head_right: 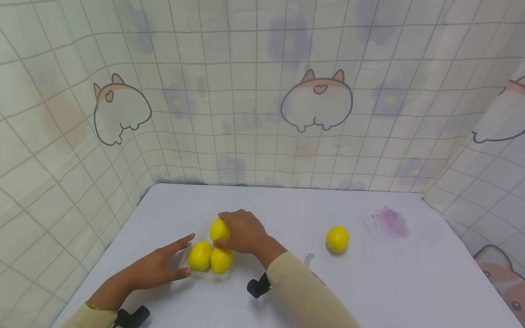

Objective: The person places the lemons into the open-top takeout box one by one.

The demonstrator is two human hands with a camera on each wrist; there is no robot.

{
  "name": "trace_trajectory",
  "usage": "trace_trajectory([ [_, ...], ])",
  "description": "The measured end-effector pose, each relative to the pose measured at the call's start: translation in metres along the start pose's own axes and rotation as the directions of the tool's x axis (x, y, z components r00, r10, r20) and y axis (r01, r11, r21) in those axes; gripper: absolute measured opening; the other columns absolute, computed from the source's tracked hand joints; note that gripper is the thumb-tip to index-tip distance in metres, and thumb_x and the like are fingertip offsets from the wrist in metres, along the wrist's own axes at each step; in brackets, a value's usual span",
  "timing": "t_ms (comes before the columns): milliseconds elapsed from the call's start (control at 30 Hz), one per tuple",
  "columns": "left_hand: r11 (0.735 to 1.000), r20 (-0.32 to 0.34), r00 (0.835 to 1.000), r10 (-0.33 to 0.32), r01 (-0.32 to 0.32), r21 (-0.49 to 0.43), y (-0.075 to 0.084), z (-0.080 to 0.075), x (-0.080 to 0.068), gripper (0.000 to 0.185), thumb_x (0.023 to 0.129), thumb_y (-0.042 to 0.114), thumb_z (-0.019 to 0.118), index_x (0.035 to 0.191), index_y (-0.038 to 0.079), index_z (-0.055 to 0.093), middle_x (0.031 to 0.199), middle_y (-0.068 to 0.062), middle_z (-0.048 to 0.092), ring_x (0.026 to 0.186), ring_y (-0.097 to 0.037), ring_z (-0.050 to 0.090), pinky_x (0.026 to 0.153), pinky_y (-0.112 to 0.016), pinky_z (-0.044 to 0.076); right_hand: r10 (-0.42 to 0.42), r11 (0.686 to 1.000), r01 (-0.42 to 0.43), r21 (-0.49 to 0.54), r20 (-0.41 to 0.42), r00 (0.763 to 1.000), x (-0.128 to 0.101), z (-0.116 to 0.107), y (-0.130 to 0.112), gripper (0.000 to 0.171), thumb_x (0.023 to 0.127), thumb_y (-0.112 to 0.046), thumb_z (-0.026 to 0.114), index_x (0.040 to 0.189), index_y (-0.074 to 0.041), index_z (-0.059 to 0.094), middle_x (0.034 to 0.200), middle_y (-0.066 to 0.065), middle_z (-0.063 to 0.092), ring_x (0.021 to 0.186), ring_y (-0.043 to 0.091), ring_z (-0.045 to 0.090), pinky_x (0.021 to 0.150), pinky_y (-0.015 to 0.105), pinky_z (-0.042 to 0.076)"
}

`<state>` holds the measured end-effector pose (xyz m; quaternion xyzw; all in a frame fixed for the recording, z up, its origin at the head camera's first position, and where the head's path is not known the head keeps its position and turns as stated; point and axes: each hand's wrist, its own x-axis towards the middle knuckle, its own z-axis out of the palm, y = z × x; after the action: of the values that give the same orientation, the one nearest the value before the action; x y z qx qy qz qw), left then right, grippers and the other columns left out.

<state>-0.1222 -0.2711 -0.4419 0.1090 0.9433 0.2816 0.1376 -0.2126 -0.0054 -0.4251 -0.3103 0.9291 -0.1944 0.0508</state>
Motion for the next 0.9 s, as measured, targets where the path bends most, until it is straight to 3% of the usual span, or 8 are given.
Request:
trace_trajectory([
  [500, 1.0, 0.003, 1.0, 0.001, -0.001, -0.007, 0.0, 0.0, 0.0, 0.095, 0.087, 0.06, 0.075, 0.163, 0.024, 0.031, 0.161, -0.009, 0.039, 0.148, -0.036, 0.035, 0.115, -0.065, 0.029, 0.051, 0.999, -0.051, 0.008, 0.018, 0.999, -0.001, 0.001, -0.001, 0.058, 0.094, -0.047, 0.071, 0.145, -0.022, 0.06, 0.142, 0.001, 0.061, 0.131, 0.025, 0.053, 0.111, 0.047, 0.043],
  [900, 1.0, 0.006, 1.0, 0.0, 0.0, -0.011, 0.0, -0.001, 0.0, 0.095, 0.087, 0.06, 0.075, 0.163, 0.024, 0.03, 0.161, -0.01, 0.039, 0.148, -0.036, 0.034, 0.116, -0.065, 0.028, 0.018, 1.0, -0.018, -0.013, 0.012, 1.0, -0.006, 0.001, 0.008, 0.053, 0.096, -0.044, 0.069, 0.144, -0.021, 0.061, 0.14, 0.0, 0.062, 0.129, 0.023, 0.055, 0.11, 0.045, 0.045],
])
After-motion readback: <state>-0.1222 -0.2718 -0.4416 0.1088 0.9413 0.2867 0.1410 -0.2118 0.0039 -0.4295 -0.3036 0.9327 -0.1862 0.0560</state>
